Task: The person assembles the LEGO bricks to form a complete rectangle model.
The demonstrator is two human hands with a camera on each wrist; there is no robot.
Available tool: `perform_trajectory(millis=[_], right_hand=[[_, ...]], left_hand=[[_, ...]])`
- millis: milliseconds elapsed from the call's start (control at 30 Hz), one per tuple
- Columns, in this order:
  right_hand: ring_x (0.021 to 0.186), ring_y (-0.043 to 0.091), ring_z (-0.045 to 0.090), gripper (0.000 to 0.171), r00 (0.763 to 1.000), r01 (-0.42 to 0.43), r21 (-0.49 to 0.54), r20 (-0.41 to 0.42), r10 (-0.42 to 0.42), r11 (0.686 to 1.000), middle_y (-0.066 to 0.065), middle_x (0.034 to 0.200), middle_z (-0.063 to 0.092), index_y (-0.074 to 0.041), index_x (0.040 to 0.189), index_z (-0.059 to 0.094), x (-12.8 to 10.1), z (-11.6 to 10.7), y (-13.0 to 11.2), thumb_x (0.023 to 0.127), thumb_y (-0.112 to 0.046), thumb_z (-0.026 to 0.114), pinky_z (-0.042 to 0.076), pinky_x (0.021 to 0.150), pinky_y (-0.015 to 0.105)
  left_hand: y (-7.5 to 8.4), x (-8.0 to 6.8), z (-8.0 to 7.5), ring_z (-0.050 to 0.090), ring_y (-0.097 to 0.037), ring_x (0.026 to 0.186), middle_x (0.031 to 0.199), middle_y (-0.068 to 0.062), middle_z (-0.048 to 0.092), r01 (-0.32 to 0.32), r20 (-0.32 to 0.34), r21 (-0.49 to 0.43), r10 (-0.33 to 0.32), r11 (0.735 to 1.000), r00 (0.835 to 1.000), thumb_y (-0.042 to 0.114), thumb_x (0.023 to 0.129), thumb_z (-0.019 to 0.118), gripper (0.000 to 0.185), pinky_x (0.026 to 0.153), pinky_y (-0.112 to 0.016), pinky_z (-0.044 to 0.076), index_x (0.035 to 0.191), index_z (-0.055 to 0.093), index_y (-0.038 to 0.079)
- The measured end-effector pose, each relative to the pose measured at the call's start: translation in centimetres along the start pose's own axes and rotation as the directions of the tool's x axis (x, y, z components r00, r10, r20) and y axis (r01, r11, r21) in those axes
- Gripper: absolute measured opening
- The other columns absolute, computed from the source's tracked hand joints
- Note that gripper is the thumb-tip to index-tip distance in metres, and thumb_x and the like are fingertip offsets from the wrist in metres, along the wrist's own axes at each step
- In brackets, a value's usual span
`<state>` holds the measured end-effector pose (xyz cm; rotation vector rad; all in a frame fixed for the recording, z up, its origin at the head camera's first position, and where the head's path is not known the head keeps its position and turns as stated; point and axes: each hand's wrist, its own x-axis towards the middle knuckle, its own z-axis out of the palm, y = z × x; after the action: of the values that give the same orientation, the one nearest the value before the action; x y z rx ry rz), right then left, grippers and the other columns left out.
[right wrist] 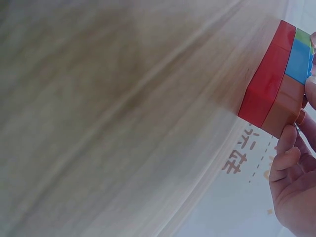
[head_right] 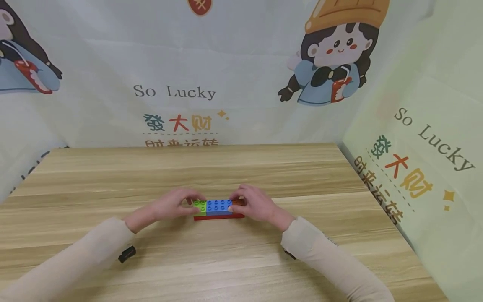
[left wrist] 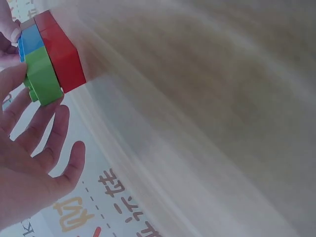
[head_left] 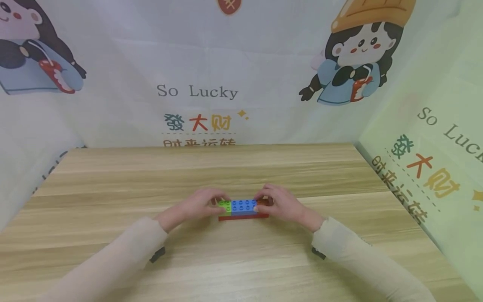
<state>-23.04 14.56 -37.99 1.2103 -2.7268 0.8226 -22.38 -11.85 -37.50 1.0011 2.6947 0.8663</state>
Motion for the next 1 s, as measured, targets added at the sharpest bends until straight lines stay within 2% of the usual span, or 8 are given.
perform_trajectory(millis=[133, 200, 300, 433, 800, 1000], right_hand=[[0.068, 0.009, 0.044, 0.027, 1.000, 0.010, -0.007, -0.005, -0.010, 1.000, -0.003, 0.083, 0.054, -0.005, 0.099, 0.066, 0.0, 0.0, 0.0, 0.083, -0.026, 0.068, 0.039, 0.059, 0.022], [0.068, 0.008, 0.044, 0.027, 1.000, 0.011, -0.013, -0.004, -0.011, 1.000, -0.003, 0.084, 0.055, -0.005, 0.099, 0.065, 0.0, 0.0, 0.0, 0.083, -0.026, 0.068, 0.039, 0.058, 0.022], [0.068, 0.008, 0.045, 0.027, 1.000, 0.009, -0.017, -0.001, -0.009, 1.000, -0.002, 0.084, 0.055, -0.005, 0.099, 0.065, 0.0, 0.1, 0.0, 0.082, -0.025, 0.068, 0.039, 0.059, 0.022], [0.069, 0.009, 0.045, 0.027, 1.000, 0.008, -0.014, -0.002, -0.008, 1.000, -0.002, 0.084, 0.055, -0.005, 0.099, 0.065, 0.0, 0.1, 0.0, 0.082, -0.025, 0.068, 0.039, 0.059, 0.022], [0.070, 0.009, 0.045, 0.027, 1.000, -0.010, 0.000, 0.004, 0.010, 1.000, -0.004, 0.084, 0.054, -0.005, 0.100, 0.065, 0.0, 0.0, -0.1, 0.083, -0.026, 0.068, 0.040, 0.060, 0.022], [0.069, 0.009, 0.045, 0.027, 1.000, 0.000, 0.000, -0.003, 0.000, 1.000, -0.003, 0.083, 0.054, -0.005, 0.100, 0.065, 0.0, 0.0, -0.1, 0.082, -0.025, 0.068, 0.040, 0.059, 0.022]], left_hand=[[0.2, -0.2, 0.0, 0.057, -0.015, 0.089, 0.101, -0.002, 0.063, -0.008, -0.015, 0.041, 0.009, 0.999, 1.000, 0.020, 0.083, 0.065, 0.032, 0.079, -0.033, 0.047, 0.112, 0.061, 0.007], [0.1, -0.3, 0.0, 0.057, -0.017, 0.093, 0.105, -0.004, 0.063, -0.016, -0.017, 0.049, 0.017, 0.999, 1.000, 0.019, 0.085, 0.064, 0.033, 0.081, -0.035, 0.047, 0.115, 0.060, 0.007], [0.0, -0.8, -0.1, 0.054, -0.022, 0.098, 0.110, -0.007, 0.059, -0.016, -0.009, 0.072, 0.017, 0.997, 1.000, 0.019, 0.087, 0.061, 0.036, 0.084, -0.039, 0.045, 0.121, 0.058, 0.008], [-0.3, -1.3, -0.1, 0.052, -0.023, 0.096, 0.107, -0.006, 0.055, -0.006, 0.003, 0.083, 0.005, 0.997, 1.000, 0.019, 0.088, 0.059, 0.039, 0.082, -0.039, 0.044, 0.126, 0.055, 0.011], [-0.6, -1.4, -0.1, 0.054, -0.020, 0.094, 0.100, 0.001, 0.053, 0.032, 0.014, -0.079, -0.031, 0.996, 0.999, 0.016, 0.086, 0.061, 0.039, 0.080, -0.036, 0.045, 0.125, 0.056, 0.012], [-0.4, -1.3, -0.4, 0.053, -0.019, 0.094, 0.100, 0.001, 0.053, 0.050, 0.028, -0.089, -0.047, 0.995, 0.998, 0.016, 0.086, 0.061, 0.039, 0.081, -0.036, 0.045, 0.124, 0.056, 0.013]])
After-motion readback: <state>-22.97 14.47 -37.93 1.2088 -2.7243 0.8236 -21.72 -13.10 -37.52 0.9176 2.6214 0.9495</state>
